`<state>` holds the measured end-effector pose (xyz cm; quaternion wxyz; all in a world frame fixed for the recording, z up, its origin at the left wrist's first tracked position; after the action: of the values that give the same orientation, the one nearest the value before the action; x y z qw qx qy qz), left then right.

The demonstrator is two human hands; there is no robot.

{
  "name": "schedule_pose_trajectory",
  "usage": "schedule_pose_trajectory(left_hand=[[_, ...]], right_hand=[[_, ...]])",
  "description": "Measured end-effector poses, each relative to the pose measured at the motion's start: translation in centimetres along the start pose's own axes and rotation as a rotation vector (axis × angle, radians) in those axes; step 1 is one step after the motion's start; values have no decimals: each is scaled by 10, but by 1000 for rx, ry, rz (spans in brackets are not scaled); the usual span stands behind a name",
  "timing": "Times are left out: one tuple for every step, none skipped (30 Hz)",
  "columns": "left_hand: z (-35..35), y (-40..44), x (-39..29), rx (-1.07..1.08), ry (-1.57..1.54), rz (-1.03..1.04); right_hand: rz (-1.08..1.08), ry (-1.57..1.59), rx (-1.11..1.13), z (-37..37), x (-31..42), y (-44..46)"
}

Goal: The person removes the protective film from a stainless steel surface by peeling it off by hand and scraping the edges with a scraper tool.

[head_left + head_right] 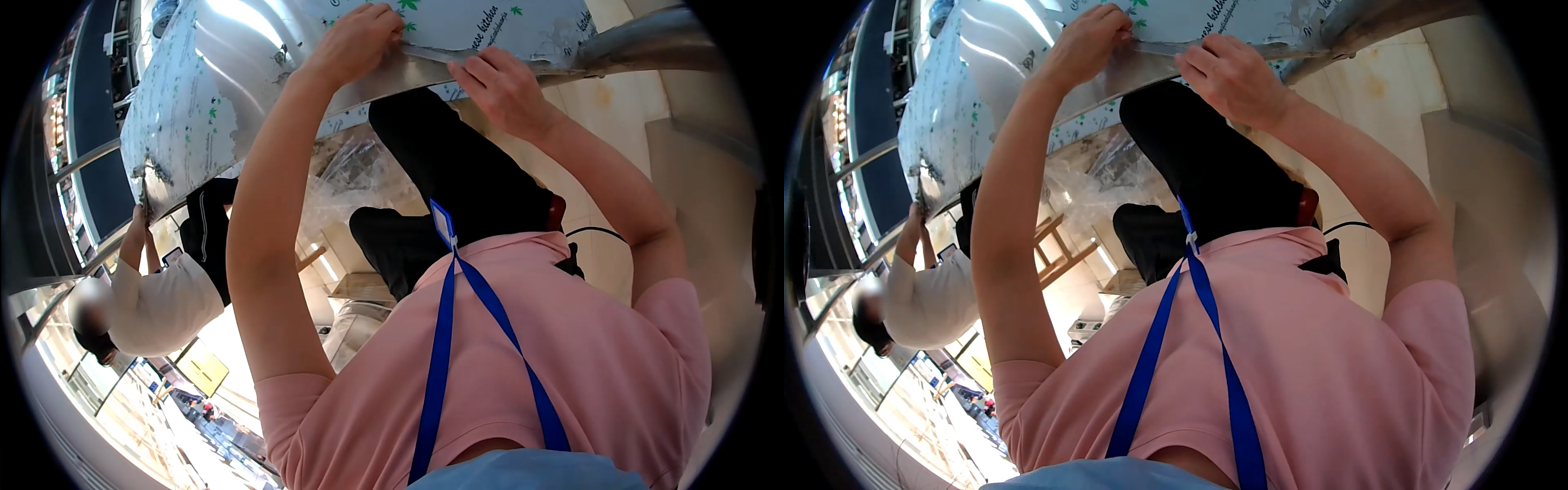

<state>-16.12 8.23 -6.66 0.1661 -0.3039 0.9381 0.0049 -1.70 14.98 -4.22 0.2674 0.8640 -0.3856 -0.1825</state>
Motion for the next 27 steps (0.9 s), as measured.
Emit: schedule_pose_trajectory(left_hand=[[1,0,2,3,-2,-3],[2,0,3,5,-4,-7],[1,0,3,-5,-11,-8],[1,0,3,-15,-17,-8],[0,-1,3,-24,-23,-7],[2,-2,8,-15,-13,-29],[4,-2,11,-7,-2,-50],[6,-3,13,0,10,-70],[-2,-5,14,-71,-77,-85],[-9,-8,15,-143,-163,-100],[-17,-12,17,-218,-248,-113],[-19,-13,26,-188,-437,-197],[-20,-18,34,-154,-628,-283],[-19,-21,42,-118,-819,-368],[-19,-23,42,-84,-939,-355],[-18,-26,42,-48,-1059,-342],[-18,-28,41,-12,-1179,-328],[-19,-32,38,16,-1224,-324],[-22,-35,33,44,-1269,-318],[-24,-38,28,72,-1313,-311],[-26,-40,28,65,-1368,-309],[-28,-44,28,57,-1425,-310],[-30,-48,28,46,-1482,-311],[-32,-51,26,38,-1515,-304],[-35,-56,25,31,-1549,-298],[-36,-60,25,24,-1584,-294],[-34,-64,35,6,-1601,-310]], right_hand=[[1,-1,4,0,0,1],[-1,-1,8,-1,0,1],[-1,3,4,-1,-1,1],[-2,6,0,0,-2,1],[-2,10,-4,1,-2,0],[1,21,-3,3,-2,1],[3,32,-3,4,-2,1],[5,42,-4,5,-3,1],[27,37,-14,6,-4,1],[49,32,-25,9,-6,-1],[69,26,-38,10,-9,-1],[122,30,-65,9,-17,2],[177,38,-92,7,-25,5],[229,46,-119,5,-33,9],[266,115,-154,5,-41,16],[302,186,-189,4,-50,26],[338,259,-222,3,-57,37],[430,445,-232,6,-66,49],[522,631,-240,9,-71,63],[611,817,-245,16,-74,71],[566,781,-250,12,-73,80],[521,748,-252,9,-70,89],[475,717,-254,7,-67,96],[460,677,-240,7,-65,99],[446,638,-224,9,-62,102],[433,601,-209,11,-59,104],[384,567,-225,11,-55,111]])
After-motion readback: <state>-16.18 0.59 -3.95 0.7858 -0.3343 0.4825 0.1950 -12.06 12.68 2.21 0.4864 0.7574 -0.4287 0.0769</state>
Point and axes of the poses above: each hand's wrist, its own y-axis towards the middle knuckle, its own z-axis out of the palm, x = y × z, the point moved 9 cm from there along y, towards the middle knuckle, and after that the axes turned 14 degrees about -z, right-handed, at the moved point
